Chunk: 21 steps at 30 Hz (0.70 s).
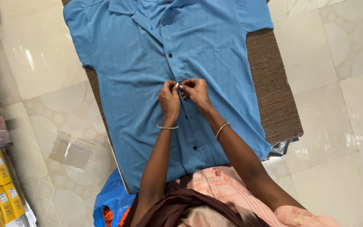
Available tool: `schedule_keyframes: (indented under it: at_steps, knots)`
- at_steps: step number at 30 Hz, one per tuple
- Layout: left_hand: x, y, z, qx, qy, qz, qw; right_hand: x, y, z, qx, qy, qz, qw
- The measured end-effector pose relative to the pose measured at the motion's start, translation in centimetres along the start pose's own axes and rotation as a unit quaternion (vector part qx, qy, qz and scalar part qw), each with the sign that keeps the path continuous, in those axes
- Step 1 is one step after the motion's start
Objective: The person buttons up a blue short-sleeve shirt laid on a table, then smooths it flat, folds the sides and sleeves inward, and folds the shirt over into a compact shape, adjusting the collar and hem as they work.
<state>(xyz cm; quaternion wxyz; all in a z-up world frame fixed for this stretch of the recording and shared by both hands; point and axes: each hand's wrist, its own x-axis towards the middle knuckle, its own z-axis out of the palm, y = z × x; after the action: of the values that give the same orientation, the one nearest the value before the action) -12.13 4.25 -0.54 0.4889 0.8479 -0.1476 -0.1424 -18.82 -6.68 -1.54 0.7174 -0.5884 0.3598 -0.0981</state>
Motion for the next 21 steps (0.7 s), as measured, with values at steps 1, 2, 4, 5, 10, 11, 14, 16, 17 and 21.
schedule_keyframes:
  at_steps: [1, 2, 4, 5, 10, 11, 14, 16, 17, 21]
  knots:
    - [-0.1, -0.5, 0.4, 0.007, 0.012, 0.020, 1.000, -0.1, -0.2, 0.1, -0.013, 0.009, 0.005, 1.000]
    - [-0.2, -1.0, 0.8, 0.014, 0.024, 0.041, 0.999, -0.1, -0.4, 0.3, -0.025, 0.018, 0.011, 0.999]
    - [-0.4, -0.6, 0.8, 0.009, 0.034, 0.049, 0.998, 0.2, -0.3, 0.2, -0.029, 0.018, 0.016, 0.999]
    - [-0.5, -0.4, 0.8, 0.003, 0.045, 0.056, 0.997, 0.3, -0.2, 0.2, -0.034, 0.016, 0.021, 0.999]
    - [-0.6, -0.2, 1.4, -0.028, 0.064, 0.046, 0.996, 0.2, -0.5, 0.5, -0.069, 0.030, 0.010, 0.997]
    - [-0.7, -0.5, 1.6, -0.029, 0.068, 0.041, 0.996, 0.2, -0.5, 0.6, -0.079, 0.036, 0.015, 0.996]
    - [-0.6, -1.0, 1.7, -0.047, 0.066, 0.027, 0.996, 1.3, 0.2, -0.2, -0.051, 0.002, 0.062, 0.997]
    - [-0.3, -0.7, 1.3, -0.041, 0.054, 0.031, 0.997, 1.8, 0.0, -0.7, -0.050, -0.014, 0.065, 0.996]
    - [-0.1, -0.6, 1.1, -0.035, 0.042, 0.037, 0.998, 2.0, 0.0, -1.0, -0.048, -0.031, 0.067, 0.996]
    - [-1.2, 0.8, -2.3, 0.012, -0.019, 0.039, 0.999, -0.2, -0.6, -2.4, -0.199, 0.032, -0.088, 0.975]
